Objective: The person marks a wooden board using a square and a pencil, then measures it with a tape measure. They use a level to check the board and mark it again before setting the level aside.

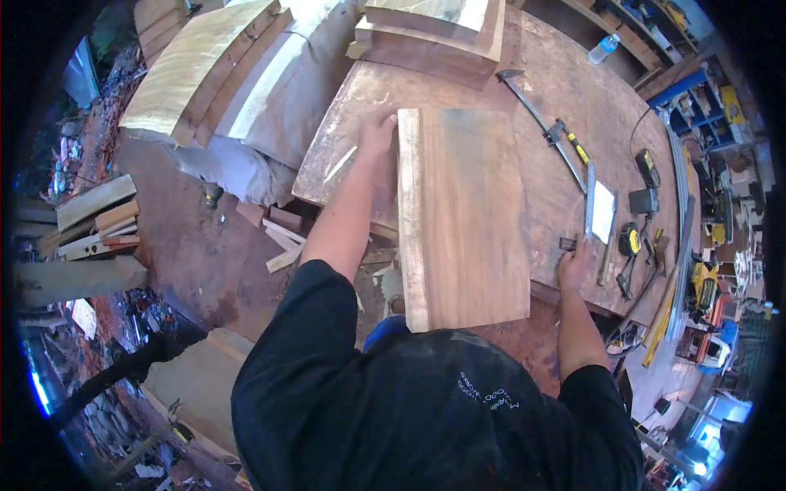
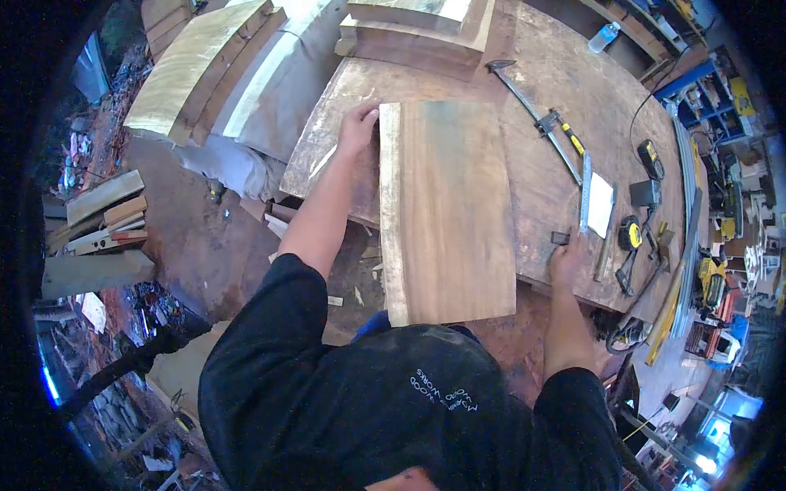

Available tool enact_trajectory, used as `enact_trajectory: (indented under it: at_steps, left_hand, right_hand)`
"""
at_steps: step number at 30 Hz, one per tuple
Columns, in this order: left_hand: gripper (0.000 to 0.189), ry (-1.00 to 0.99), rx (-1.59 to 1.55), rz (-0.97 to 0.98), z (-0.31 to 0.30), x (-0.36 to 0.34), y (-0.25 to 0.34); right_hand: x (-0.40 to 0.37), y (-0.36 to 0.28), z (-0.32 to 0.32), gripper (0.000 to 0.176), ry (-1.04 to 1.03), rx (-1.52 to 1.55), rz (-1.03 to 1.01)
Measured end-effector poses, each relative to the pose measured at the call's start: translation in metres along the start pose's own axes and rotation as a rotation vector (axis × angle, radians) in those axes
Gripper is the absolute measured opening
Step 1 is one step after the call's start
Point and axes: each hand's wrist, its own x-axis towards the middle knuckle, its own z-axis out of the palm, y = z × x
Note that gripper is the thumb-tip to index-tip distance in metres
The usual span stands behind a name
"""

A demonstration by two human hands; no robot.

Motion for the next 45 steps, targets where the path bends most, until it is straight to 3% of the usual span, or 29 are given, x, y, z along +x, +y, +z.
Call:
enact_trajectory:
  at_steps: [3, 6, 9, 11, 14, 18, 24, 26, 30, 35, 38, 45]
  left_hand:
    - [0.027, -0.093, 0.047, -0.102, -0.006, 0.004, 0.019]
    - [0.022, -0.076, -0.156, -0.231, -0.005, 0.005, 0.026]
    - [0.018, 0.009, -0.122, -0.154, -0.003, -0.002, 0.033]
    - [0.020, 0.044, 0.219, -0.078, -0.003, -0.002, 0.035]
    - [0.020, 0.144, 0.346, 0.060, 0.003, -0.003, 0.014]
    - [0.019, 0.166, 0.268, 0.103, 0.005, -0.008, 0.012]
    - [0.021, 0.097, 0.459, 0.056, -0.001, -0.007, 0.022]
    - [0.016, 0.119, 0.600, 0.163, -0.004, -0.006, 0.023]
    - [0.019, 0.047, 0.480, 0.171, -0.010, 0.001, 0.024]
    - [0.026, 0.222, -0.106, -0.161, -0.012, 0.047, 0.008]
    - [0.026, 0.076, 0.159, -0.319, -0.026, 0.061, -0.003]
    - [0.028, -0.108, 0.087, -0.061, -0.003, 0.027, -0.003]
  right_hand:
    - [-0.001, -0.005, -0.002, 0.063, 0.001, -0.079, 0.006]
    - [0.002, -0.012, -0.007, 0.062, -0.038, -0.062, 0.059]
    - [0.003, -0.011, -0.009, 0.063, -0.073, -0.052, 0.081]
    - [0.002, -0.010, -0.007, 0.062, -0.062, -0.071, 0.082]
    - [0.000, -0.009, -0.005, 0.061, -0.064, -0.101, 0.099]
    - [0.000, -0.010, -0.006, 0.060, -0.069, -0.093, 0.129]
    - [0.000, -0.012, -0.008, 0.061, -0.058, -0.129, 0.119]
    - [0.000, -0.011, -0.008, 0.059, -0.060, -0.108, 0.123]
    - [0.001, -0.012, -0.008, 0.056, -0.069, -0.093, 0.131]
    - [0.002, -0.013, -0.008, 0.056, -0.060, -0.086, 0.133]
    - [0.001, -0.012, -0.007, 0.057, -0.051, -0.096, 0.123]
    - [0.001, -0.008, -0.008, 0.059, -0.093, -0.102, 0.138]
